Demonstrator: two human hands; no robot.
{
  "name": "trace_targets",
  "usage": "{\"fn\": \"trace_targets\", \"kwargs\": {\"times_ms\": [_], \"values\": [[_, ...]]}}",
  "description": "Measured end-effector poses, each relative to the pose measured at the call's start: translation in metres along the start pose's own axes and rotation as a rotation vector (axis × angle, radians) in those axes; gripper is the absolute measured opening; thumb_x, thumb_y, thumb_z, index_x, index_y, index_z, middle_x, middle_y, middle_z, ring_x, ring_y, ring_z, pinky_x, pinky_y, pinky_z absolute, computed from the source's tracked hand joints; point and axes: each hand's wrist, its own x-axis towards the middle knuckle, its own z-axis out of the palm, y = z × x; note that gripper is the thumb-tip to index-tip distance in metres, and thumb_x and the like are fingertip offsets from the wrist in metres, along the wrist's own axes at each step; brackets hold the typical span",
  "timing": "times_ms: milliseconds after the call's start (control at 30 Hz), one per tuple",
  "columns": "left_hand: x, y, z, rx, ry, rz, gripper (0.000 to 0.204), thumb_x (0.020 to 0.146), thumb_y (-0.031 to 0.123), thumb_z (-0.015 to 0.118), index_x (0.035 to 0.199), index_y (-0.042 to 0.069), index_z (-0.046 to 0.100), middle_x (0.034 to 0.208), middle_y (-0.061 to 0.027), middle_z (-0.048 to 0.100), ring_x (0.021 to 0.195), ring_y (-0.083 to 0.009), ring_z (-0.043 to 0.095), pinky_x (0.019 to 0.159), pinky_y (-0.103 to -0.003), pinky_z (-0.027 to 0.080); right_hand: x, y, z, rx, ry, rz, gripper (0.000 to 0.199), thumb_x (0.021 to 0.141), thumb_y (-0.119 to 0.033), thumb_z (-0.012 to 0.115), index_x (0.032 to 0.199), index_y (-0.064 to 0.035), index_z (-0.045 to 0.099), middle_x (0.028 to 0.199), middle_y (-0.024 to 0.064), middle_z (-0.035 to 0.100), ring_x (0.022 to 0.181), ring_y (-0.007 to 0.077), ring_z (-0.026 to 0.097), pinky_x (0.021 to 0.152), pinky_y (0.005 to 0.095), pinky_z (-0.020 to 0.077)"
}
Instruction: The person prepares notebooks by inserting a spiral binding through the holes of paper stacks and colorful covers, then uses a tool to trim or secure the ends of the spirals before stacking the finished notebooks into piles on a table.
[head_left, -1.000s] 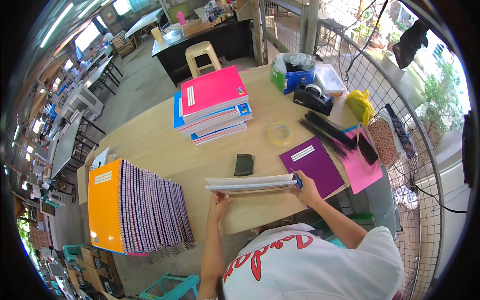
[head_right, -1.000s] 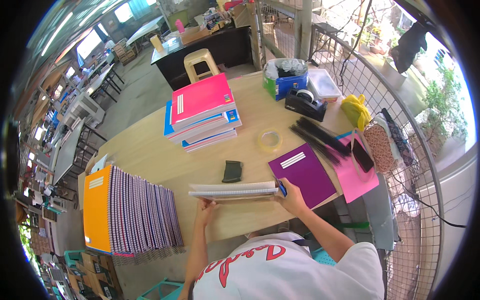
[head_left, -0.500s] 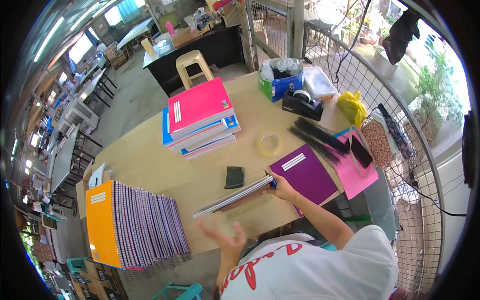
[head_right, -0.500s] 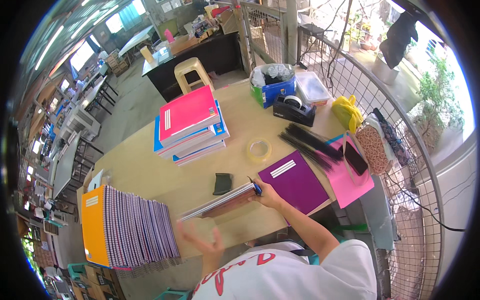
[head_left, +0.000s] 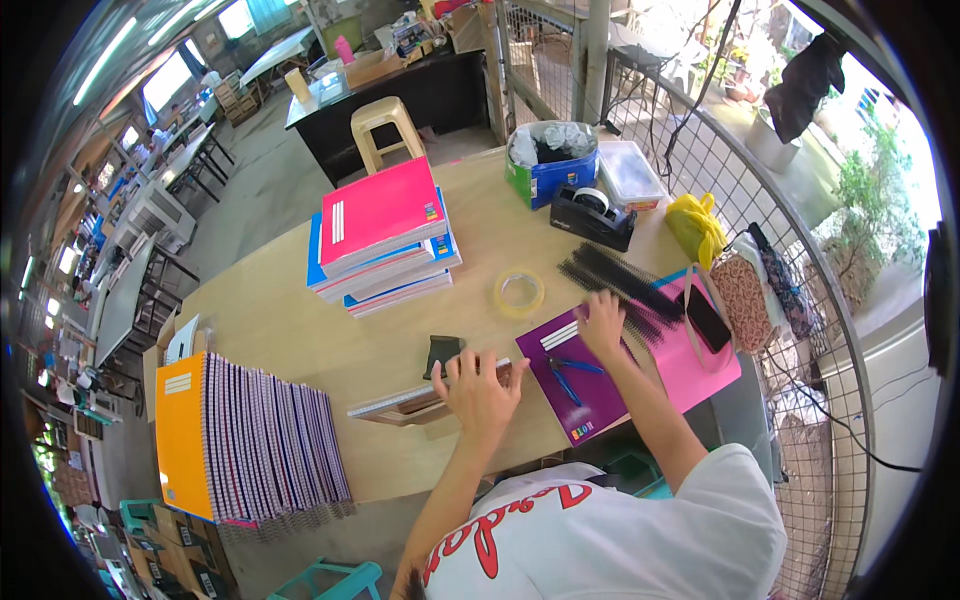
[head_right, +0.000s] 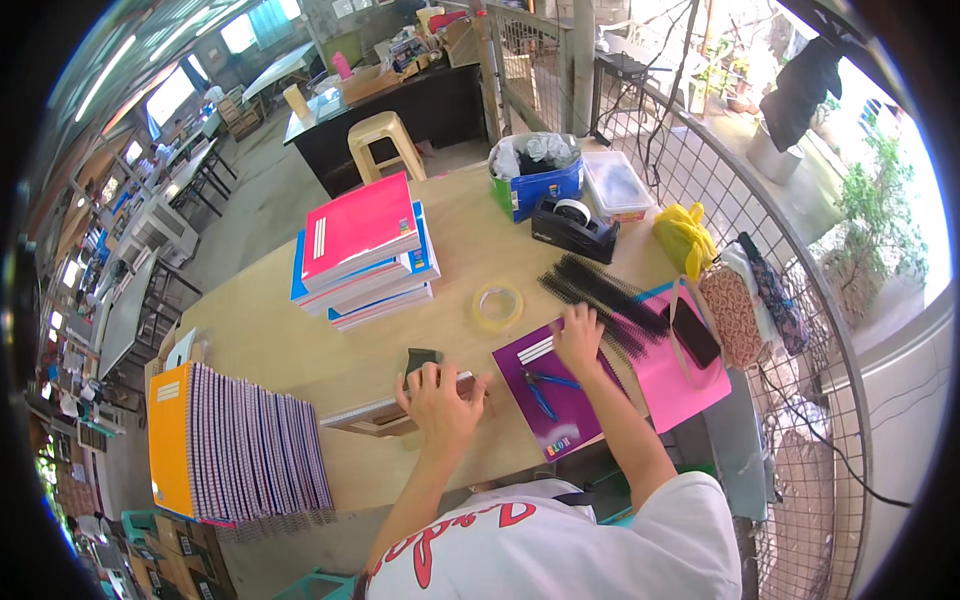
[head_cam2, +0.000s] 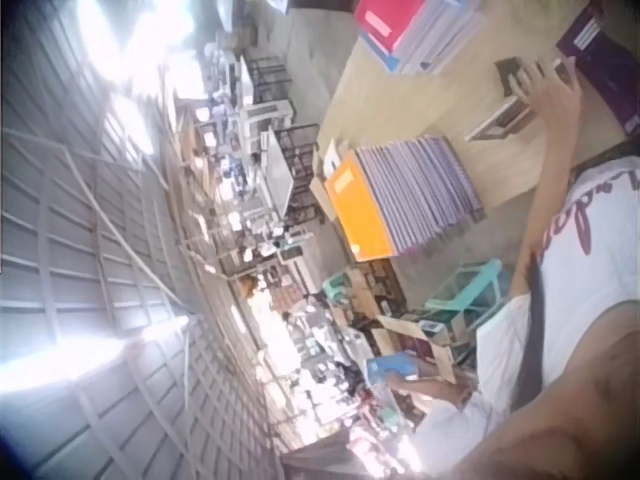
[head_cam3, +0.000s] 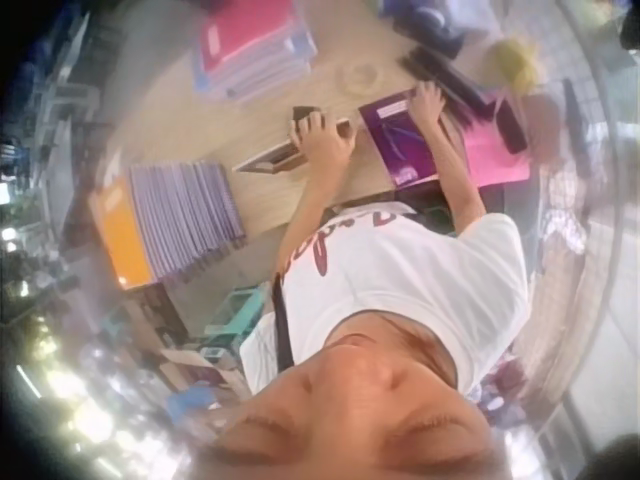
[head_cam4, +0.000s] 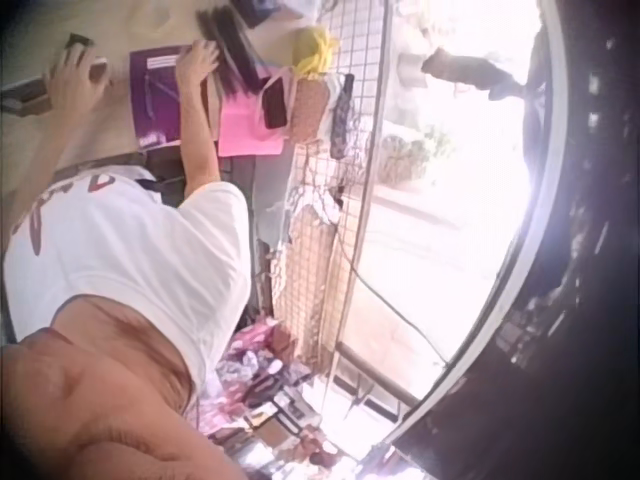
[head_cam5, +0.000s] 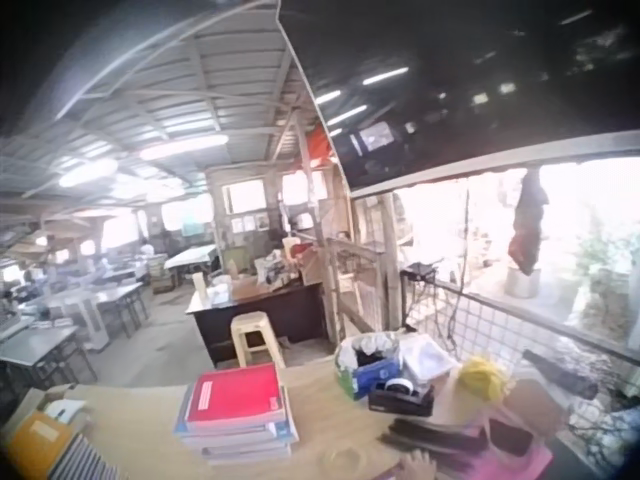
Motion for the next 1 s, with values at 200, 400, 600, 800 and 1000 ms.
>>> {"fn": "trace_targets", "kwargs": {"times_ms": [200, 400, 600, 800, 1000], "values": [[0.004, -0.004, 0.014, 0.002, 0.089, -0.032, 0.033, 0.077, 0.031, 0.076, 0.105, 0.016, 0.066, 0.094, -0.0016, 0.061, 0.089, -0.0239, 0.056, 0.09, -0.045, 0.037, 0.074, 0.035, 0.039, -0.29, -0.103, -0.045, 0.025, 0.078, -0.026, 0.075, 0.097, -0.0106, 0.069, 0.105, 0.0072, 0.061, 0.11, 0.026, 0.055, 0.08, 0.0501, 0.0446], [0.004, 0.001, 0.013, -0.055, 0.024, -0.128, 0.031, 0.079, 0.03, 0.073, 0.104, 0.014, 0.065, 0.098, -0.0042, 0.065, 0.087, -0.0238, 0.057, 0.083, -0.042, 0.036, 0.102, 0.045, -0.012, 0.136, -0.005, -0.073, 0.023, 0.084, -0.008, 0.069, 0.105, -0.004, 0.063, 0.107, 0.0139, 0.063, 0.101, 0.0372, 0.063, 0.083, 0.0441, 0.0521], [0.005, -0.014, -0.014, -0.419, 0.061, -0.053, 0.029, 0.079, 0.021, 0.077, 0.103, 0.013, 0.063, 0.104, -0.0044, 0.061, 0.096, -0.0237, 0.057, 0.085, -0.045, 0.037, 0.109, -0.011, -0.12, 0.624, -0.464, -0.573, 0.036, 0.084, 0.001, 0.067, 0.119, -0.0073, 0.069, 0.098, 0.0158, 0.07, 0.089, 0.0337, 0.068, 0.078, 0.0391, 0.0537], [-0.03, -0.021, -0.013, -0.341, -0.072, 0.023, 0.019, 0.08, 0.003, 0.073, 0.094, 0.015, 0.069, 0.092, -0.001, 0.061, 0.09, -0.0229, 0.057, 0.085, -0.042, 0.036, 0.044, -0.096, -0.163, 0.698, -0.769, -0.671, 0.039, 0.084, 0.0, 0.069, 0.123, -0.0077, 0.07, 0.083, 0.012, 0.064, 0.076, 0.0269, 0.063, 0.072, 0.038, 0.0514], [-0.064, -0.021, -0.002, -0.271, 0.105, 0.151, 0.031, 0.073, 0.004, 0.072, 0.1, 0.019, 0.074, 0.092, 0.0024, 0.06, 0.09, -0.0174, 0.058, 0.084, -0.038, 0.033, 0.013, -0.103, -0.149, 0.828, -0.798, -0.629, 0.025, 0.083, -0.002, 0.07, 0.108, -0.0073, 0.071, 0.087, 0.0072, 0.069, 0.075, 0.0253, 0.065, 0.069, 0.0357, 0.0543]]}}
